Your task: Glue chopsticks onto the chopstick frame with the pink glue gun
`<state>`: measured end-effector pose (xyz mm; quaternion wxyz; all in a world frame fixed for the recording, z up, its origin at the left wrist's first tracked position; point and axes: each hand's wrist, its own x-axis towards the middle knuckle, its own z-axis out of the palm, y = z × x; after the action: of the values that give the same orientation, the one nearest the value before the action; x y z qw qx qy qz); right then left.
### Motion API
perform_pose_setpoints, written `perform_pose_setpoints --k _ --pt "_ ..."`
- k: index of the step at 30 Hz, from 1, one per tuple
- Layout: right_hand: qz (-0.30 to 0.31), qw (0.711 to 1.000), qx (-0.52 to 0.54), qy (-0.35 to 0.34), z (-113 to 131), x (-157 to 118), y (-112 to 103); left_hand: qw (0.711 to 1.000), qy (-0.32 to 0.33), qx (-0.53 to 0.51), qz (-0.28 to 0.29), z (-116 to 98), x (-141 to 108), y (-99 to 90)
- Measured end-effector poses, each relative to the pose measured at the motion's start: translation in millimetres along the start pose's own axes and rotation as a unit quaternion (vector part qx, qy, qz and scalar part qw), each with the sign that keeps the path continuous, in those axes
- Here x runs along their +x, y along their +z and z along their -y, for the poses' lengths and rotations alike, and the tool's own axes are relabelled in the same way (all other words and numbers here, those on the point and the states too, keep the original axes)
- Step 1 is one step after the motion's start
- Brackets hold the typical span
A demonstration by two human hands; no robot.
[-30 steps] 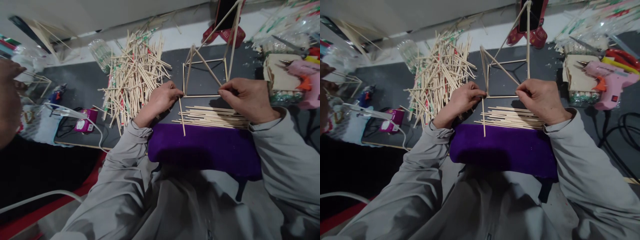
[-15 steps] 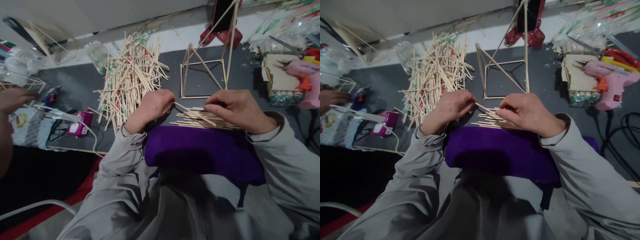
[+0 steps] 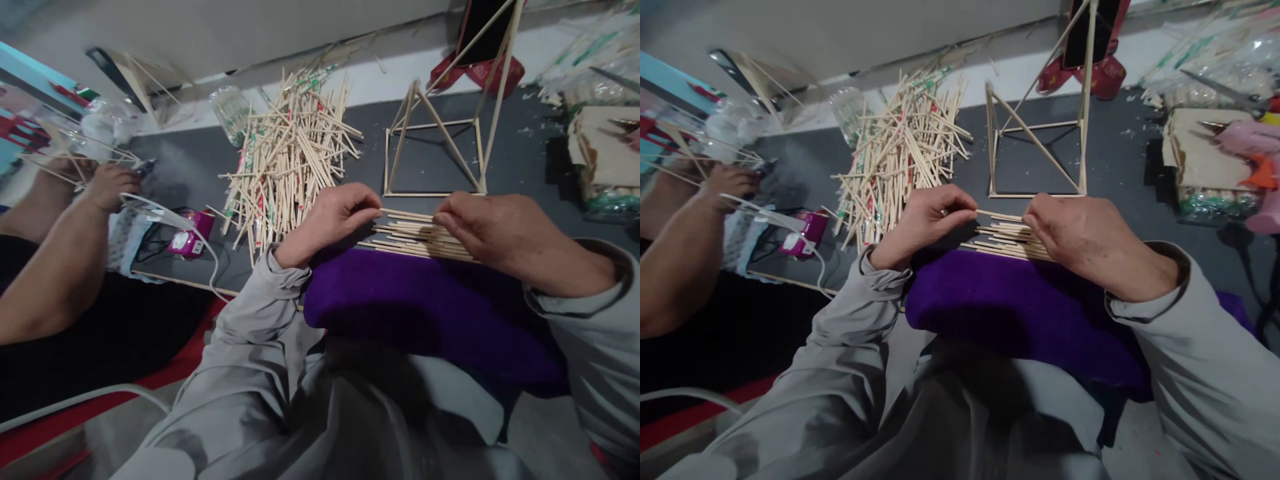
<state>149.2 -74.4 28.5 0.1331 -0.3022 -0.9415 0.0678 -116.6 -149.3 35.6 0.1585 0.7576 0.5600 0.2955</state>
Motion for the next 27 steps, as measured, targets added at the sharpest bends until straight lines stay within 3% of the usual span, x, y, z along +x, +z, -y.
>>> perform_pose_setpoints --k 5,9,12,18,23,27 --pt "0.019 0.999 -0.04 -0.014 5 1 -2 0.99 -0.079 -0.112 -0.004 -3 0 4.2" --pt "0.009 0.995 -0.095 -0.019 13 0 -7 0.949 -0.163 -0.272 -0.002 -3 2 8.3" --pt "-0.002 0.994 -0.111 -0.02 18 0 -11 0.914 -0.228 -0.335 0.007 -2 4 11.3" --pt "-0.057 0.983 -0.144 -0.102 19 -1 -8 0.857 -0.332 -0.392 0.05 3 8 15.2" --pt "-0.039 0.978 -0.163 -0.123 20 -1 -7 0.836 -0.365 -0.392 0.12 8 13 10.4" --pt "-0.083 0.972 -0.15 -0.158 23 -1 -9 0.809 -0.374 -0.415 0.181 12 14 1.3"
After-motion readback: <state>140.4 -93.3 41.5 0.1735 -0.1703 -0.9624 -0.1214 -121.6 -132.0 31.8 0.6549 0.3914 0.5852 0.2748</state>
